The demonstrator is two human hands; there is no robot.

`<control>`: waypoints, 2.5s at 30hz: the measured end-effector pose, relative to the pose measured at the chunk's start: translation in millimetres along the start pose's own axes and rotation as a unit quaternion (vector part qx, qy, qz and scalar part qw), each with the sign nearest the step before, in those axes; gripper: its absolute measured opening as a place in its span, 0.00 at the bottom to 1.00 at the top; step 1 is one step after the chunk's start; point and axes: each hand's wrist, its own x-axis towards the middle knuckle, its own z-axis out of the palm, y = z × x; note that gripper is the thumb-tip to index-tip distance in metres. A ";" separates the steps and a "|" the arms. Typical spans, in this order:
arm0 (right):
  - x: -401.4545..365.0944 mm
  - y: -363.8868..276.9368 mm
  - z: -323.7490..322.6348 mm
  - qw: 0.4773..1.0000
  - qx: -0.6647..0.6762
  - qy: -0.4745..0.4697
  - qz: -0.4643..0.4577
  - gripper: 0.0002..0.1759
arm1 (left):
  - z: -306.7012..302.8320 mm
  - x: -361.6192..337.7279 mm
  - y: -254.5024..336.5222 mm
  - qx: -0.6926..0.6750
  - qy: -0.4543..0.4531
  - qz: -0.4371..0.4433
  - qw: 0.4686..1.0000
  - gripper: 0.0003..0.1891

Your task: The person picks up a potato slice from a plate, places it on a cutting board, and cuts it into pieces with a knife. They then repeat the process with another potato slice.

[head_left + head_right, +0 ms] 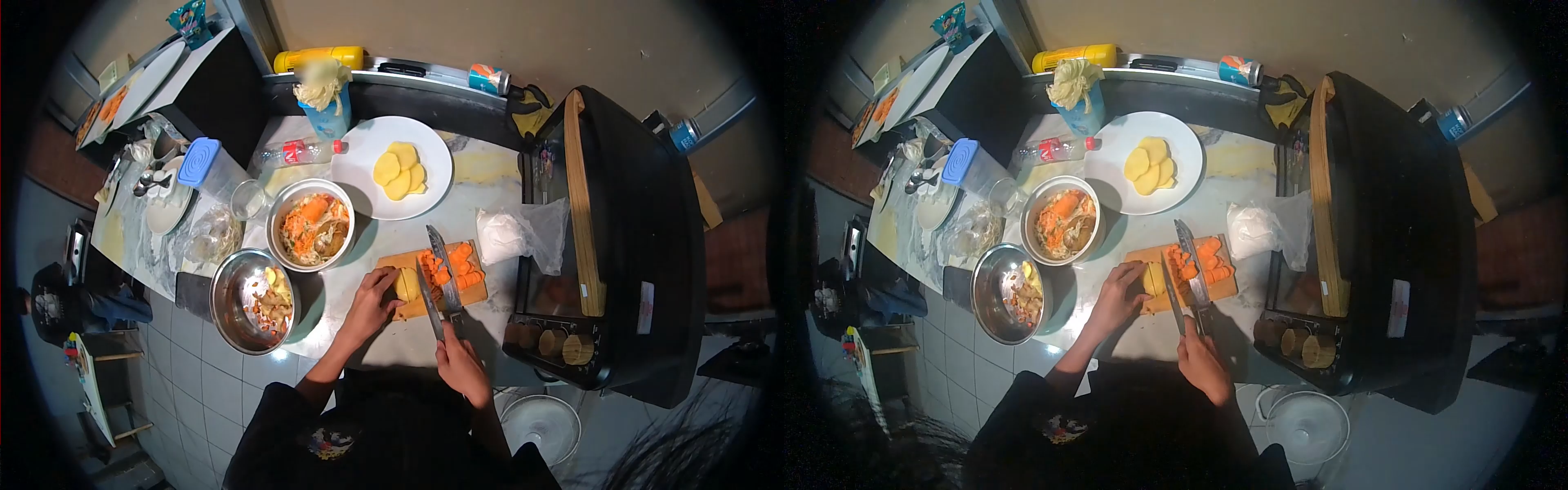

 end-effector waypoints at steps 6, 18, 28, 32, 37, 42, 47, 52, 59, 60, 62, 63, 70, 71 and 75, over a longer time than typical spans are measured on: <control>2.8 -0.2 18.6 1.000 -0.014 0.009 -0.004 0.27 | 0.7 -0.1 -2.1 -0.055 0.025 -0.001 0.998 0.28; 15.4 -3.7 30.2 0.994 0.037 0.057 -0.083 0.29 | 2.0 -1.9 -2.6 -0.058 0.039 -0.001 0.998 0.27; 2.1 -10.1 35.6 0.999 0.024 -0.036 0.009 0.31 | -2.7 0.8 -5.4 -0.009 0.013 0.044 0.999 0.17; 7.4 6.6 61.7 0.998 0.024 0.064 0.004 0.18 | 3.9 -0.7 -6.7 0.020 0.039 0.039 0.998 0.17; 17.4 1.9 58.7 0.983 0.152 0.098 -0.034 0.14 | 7.2 -2.8 -5.8 0.021 0.053 0.036 0.998 0.17; 35.2 11.5 69.7 0.979 0.171 0.105 -0.020 0.25 | 8.5 -3.4 -6.1 0.020 0.056 0.035 0.998 0.18; 41.6 22.7 72.1 0.980 0.159 0.117 -0.024 0.24 | 12.3 -3.4 -4.7 0.021 0.069 0.029 0.997 0.17; 46.8 26.3 62.8 0.978 0.177 0.108 -0.029 0.25 | 15.4 -4.1 -6.4 0.011 0.082 0.025 0.996 0.15; 46.7 15.8 43.2 0.983 0.146 0.111 -0.009 0.31 | 17.1 -6.2 -3.6 0.013 0.088 0.029 0.996 0.15; 45.7 14.5 43.1 0.984 0.144 0.107 -0.010 0.31 | 17.9 -6.3 -4.5 0.014 0.091 0.035 0.995 0.15; 43.8 15.5 47.9 0.984 0.142 0.103 -0.010 0.32 | 19.6 -8.0 -6.4 0.019 0.094 0.038 0.995 0.15; 44.5 17.3 53.1 0.986 0.134 0.102 0.000 0.33 | 19.8 -8.2 -6.5 0.023 0.096 0.042 0.994 0.14; 41.8 11.6 60.1 0.988 0.111 0.105 0.001 0.34 | 14.9 -6.7 -4.3 0.042 0.079 0.043 0.995 0.13; 42.8 11.4 61.3 0.988 0.112 0.107 0.001 0.34 | 15.5 -6.6 -5.4 0.040 0.079 0.041 0.995 0.13; 45.5 11.8 64.2 0.986 0.128 0.102 0.002 0.33 | 15.7 -6.5 -4.7 0.037 0.082 0.043 0.995 0.13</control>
